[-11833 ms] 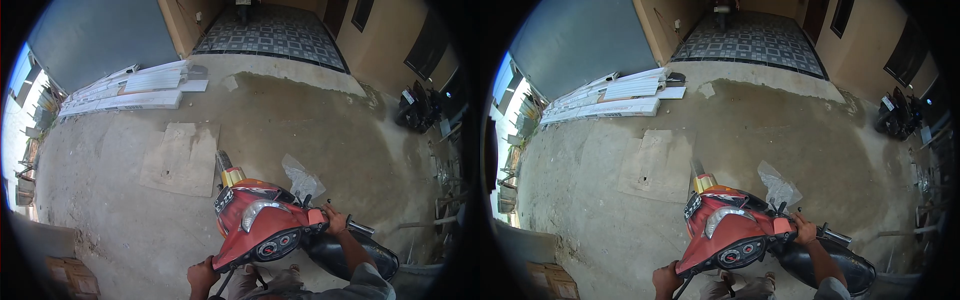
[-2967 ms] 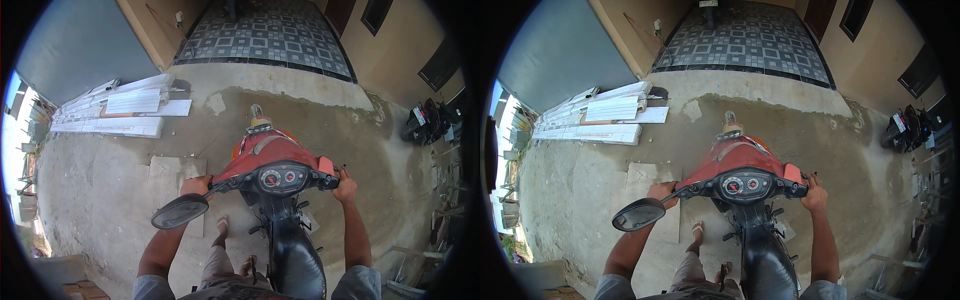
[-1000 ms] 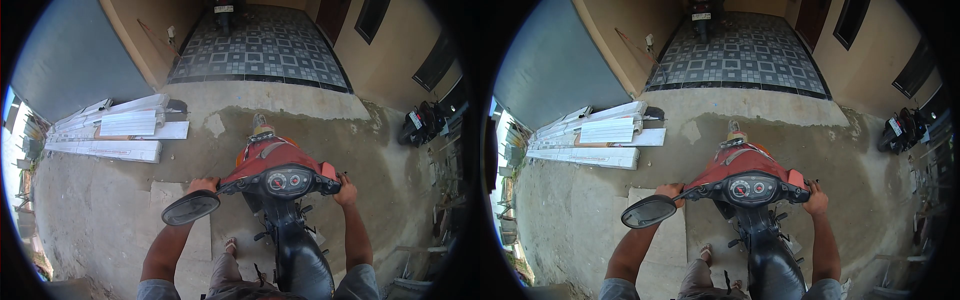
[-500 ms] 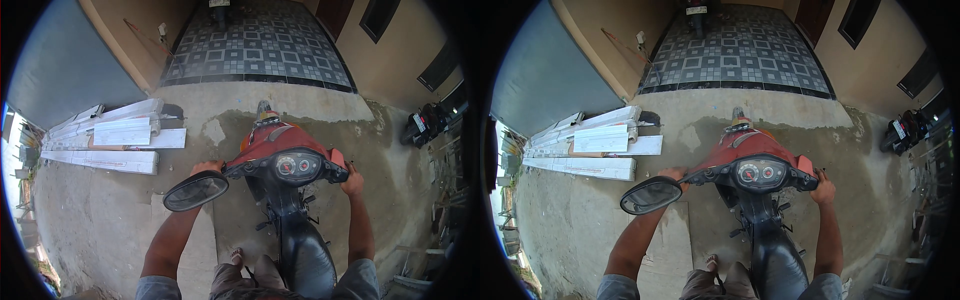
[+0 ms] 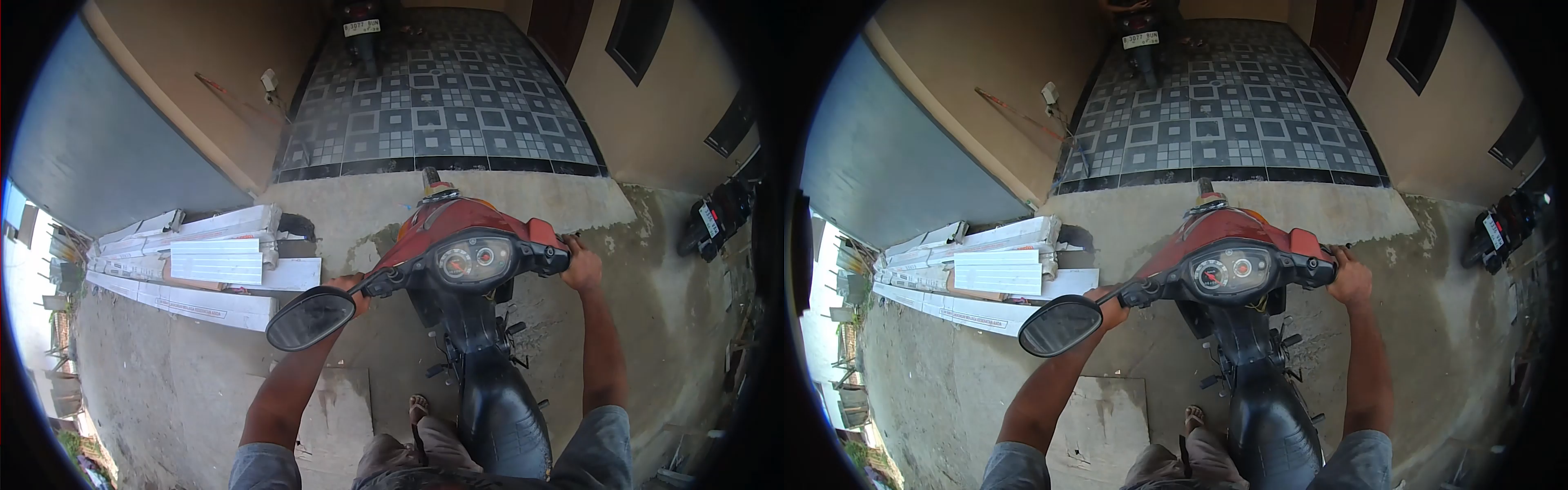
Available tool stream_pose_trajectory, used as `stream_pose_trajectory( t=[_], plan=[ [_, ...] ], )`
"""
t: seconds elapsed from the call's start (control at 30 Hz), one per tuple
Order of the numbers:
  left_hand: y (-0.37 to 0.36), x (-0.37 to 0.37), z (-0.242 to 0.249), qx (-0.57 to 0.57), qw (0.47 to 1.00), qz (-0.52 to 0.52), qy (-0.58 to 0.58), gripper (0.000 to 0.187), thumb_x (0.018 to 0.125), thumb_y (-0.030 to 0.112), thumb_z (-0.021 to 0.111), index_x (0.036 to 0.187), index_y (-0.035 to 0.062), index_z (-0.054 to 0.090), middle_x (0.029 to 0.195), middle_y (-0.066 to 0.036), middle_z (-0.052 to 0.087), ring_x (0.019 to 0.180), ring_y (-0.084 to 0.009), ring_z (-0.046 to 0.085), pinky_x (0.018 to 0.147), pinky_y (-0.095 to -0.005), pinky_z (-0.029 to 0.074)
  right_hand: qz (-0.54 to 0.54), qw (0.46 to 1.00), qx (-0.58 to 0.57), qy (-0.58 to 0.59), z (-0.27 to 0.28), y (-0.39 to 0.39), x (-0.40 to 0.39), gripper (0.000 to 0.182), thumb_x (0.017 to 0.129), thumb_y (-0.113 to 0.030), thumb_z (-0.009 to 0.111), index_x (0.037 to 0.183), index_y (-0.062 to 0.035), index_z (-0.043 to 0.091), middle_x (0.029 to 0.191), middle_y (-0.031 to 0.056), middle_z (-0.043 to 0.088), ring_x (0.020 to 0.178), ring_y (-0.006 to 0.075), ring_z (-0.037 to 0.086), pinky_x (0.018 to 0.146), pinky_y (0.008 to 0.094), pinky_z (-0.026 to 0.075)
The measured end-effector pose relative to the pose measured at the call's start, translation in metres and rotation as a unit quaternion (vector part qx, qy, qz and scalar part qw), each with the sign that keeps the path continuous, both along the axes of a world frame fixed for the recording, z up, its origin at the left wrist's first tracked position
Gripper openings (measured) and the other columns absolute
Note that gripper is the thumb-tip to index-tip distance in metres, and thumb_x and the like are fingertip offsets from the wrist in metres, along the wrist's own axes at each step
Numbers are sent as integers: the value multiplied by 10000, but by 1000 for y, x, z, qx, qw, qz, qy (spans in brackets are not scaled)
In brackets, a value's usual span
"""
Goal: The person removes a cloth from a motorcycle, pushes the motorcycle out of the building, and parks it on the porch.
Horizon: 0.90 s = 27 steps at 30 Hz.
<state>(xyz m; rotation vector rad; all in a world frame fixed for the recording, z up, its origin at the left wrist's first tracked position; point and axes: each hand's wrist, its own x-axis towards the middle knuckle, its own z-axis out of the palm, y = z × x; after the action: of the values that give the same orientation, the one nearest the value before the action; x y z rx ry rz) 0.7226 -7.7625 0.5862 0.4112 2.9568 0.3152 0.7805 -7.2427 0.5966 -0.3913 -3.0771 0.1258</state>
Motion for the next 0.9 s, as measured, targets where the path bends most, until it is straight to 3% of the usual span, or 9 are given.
stream_pose_trajectory(
  t=[0.13, 0.27, 0.6, 0.9],
  plan=[
    [5, -72, 5, -7, 1000, -26, -16, 228, 842, 276, 642, 1016, 141, 700, 933, -150, 733, 852, -388, 709, 752, -482, 571, 4, 999, 5, 41, -13, 18, -49, 615, 725, -197, 711, 1325, -185, 577, 1317, 93, 638, 1058, 355, 672, 877, 472, 556],
    [15, -132, 21, -2, 999, -40, 10, 229, 851, 280, 637, 1007, 125, 700, 938, -158, 730, 855, -383, 708, 743, -479, 569, -5, 999, -4, 54, -14, 22, -82, 588, 747, -220, 691, 1325, -182, 591, 1328, 102, 633, 1038, 357, 683, 865, 477, 560],
    [30, -298, 46, 44, 972, -170, 158, 161, 794, 217, 674, 911, 113, 714, 776, -164, 706, 711, -373, 704, 658, -473, 553, -89, 992, -19, 90, -12, 8, -153, 617, 724, -182, 717, 1328, -185, 595, 1297, 98, 653, 1026, 387, 677, 868, 480, 555],
    [34, -379, 83, 57, 974, -193, 104, 240, 764, 265, 700, 935, 97, 714, 814, -199, 709, 766, -407, 701, 704, -485, 558, -167, 984, -47, 48, -2, -13, -201, 648, 725, -208, 718, 1358, -212, 579, 1375, 71, 610, 1094, 356, 664, 909, 469, 549]
  ],
)
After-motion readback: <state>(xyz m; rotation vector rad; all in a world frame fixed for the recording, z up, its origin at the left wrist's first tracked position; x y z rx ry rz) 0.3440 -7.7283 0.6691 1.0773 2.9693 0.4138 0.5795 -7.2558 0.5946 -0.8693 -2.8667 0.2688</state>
